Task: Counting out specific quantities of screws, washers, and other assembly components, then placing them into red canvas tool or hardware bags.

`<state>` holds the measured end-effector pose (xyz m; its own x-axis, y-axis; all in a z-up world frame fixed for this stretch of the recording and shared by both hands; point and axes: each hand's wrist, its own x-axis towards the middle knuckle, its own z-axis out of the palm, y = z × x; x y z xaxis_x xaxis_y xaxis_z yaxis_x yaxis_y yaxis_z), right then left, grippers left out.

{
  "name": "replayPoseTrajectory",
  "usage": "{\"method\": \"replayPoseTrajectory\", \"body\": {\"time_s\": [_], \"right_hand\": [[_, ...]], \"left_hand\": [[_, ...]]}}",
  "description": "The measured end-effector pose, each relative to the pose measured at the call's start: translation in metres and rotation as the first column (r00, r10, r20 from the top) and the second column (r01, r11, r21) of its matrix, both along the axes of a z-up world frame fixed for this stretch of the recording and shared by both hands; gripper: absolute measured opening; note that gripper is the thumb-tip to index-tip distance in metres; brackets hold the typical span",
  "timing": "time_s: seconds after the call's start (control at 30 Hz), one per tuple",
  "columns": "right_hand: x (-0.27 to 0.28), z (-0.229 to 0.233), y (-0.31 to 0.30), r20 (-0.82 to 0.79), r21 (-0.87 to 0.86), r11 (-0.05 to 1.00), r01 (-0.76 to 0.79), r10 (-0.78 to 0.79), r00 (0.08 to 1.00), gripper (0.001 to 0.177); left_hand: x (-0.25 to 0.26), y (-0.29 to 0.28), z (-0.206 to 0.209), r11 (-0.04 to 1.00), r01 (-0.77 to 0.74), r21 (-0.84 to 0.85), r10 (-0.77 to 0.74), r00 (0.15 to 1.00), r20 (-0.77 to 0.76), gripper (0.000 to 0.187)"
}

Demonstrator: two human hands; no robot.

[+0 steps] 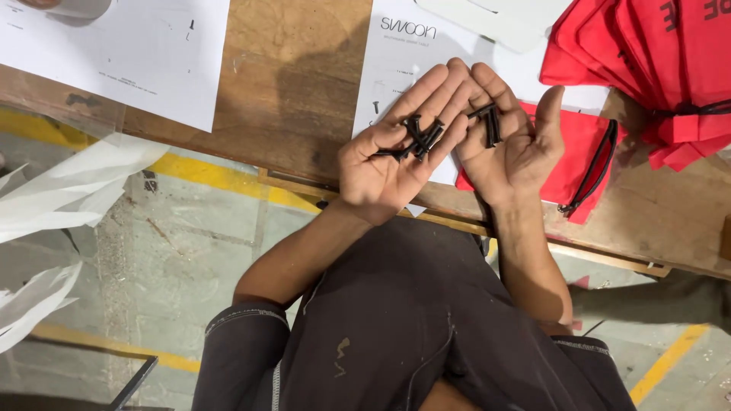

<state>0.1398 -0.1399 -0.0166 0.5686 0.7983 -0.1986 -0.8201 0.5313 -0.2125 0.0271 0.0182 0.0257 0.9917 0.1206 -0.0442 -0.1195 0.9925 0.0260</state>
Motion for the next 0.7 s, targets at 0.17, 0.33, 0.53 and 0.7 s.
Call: {"method": "replayPoseTrajectory", "body": {"time_s": [0.17,0.33,0.53,0.7], "right_hand": [[0.000,-0.001,0.000,-0.009,0.019,1.000,0.002,-0.002,1.000,0.086],[-0.001,0.002,0.002,0.023,-0.044,0.999,0.008,-0.007,1.000,0.082],[-0.002,-0.001,0.000,0.009,-0.013,1.000,0.006,-0.006,1.000,0.081],[-0.002,0.002,0.001,0.024,-0.032,0.999,0.009,-0.008,1.000,0.080]], "left_hand": [[0.001,-0.002,-0.006,0.999,0.002,0.040,-0.002,1.000,0.002,0.069],[0.002,-0.002,-0.010,0.997,0.019,0.069,-0.018,1.000,-0.020,0.066],[0.004,-0.003,-0.012,0.995,0.016,0.096,-0.011,0.998,-0.057,0.064],[0.005,-0.004,-0.011,0.998,0.010,0.069,-0.006,0.998,-0.060,0.062]]}}
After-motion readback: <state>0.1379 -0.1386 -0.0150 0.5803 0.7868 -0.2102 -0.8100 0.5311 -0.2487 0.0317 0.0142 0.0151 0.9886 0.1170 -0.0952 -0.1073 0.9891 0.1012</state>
